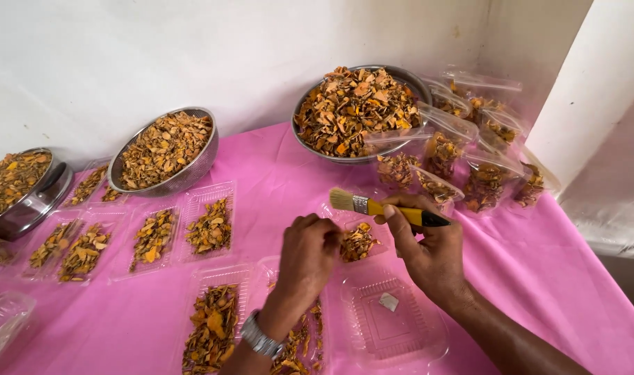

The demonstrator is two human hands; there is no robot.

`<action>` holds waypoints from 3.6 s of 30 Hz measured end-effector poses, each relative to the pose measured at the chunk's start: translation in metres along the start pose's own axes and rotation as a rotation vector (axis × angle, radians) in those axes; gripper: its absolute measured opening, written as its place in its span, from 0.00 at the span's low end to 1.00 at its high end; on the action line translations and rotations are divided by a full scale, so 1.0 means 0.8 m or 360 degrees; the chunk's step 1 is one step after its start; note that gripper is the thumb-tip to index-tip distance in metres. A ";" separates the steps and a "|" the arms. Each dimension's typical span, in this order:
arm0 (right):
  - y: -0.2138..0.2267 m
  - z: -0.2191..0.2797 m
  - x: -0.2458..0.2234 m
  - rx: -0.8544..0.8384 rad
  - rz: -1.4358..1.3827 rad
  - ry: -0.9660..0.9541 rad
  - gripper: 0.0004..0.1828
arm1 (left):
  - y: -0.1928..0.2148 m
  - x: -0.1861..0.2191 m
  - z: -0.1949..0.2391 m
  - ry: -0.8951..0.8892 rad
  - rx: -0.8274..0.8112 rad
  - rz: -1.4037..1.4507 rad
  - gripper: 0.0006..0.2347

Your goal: The person uses a small brush to sweep dried orange and brown leaves from a large metal bowl into clear plastic containers. They carefully arrange the leaves within the containers on a pink tablecloth.

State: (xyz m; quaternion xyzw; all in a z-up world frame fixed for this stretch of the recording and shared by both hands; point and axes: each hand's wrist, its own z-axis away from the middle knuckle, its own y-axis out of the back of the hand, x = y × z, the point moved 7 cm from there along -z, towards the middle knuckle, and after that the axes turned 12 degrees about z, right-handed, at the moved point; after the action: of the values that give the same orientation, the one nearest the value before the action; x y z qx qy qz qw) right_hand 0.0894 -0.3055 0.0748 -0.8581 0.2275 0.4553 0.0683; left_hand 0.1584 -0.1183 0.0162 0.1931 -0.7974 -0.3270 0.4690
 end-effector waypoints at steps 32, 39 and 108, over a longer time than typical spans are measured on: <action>-0.020 0.026 -0.006 -0.0284 0.0281 0.0036 0.11 | 0.065 -0.046 0.157 0.0418 -0.0304 -0.0342 0.10; -0.021 0.026 -0.011 -0.0306 0.0221 0.0061 0.11 | 0.097 -0.041 0.149 0.0358 0.0041 -0.0071 0.12; -0.007 0.004 -0.013 -0.0211 0.0368 -0.0015 0.13 | 0.034 -0.031 0.159 0.0324 -0.0536 -0.0388 0.20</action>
State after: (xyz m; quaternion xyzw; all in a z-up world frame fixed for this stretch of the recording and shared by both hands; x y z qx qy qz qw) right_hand 0.0842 -0.2961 0.0811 -0.8266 0.2940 0.4782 -0.0405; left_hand 0.0591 -0.0403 -0.0239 0.2390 -0.6509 -0.4887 0.5295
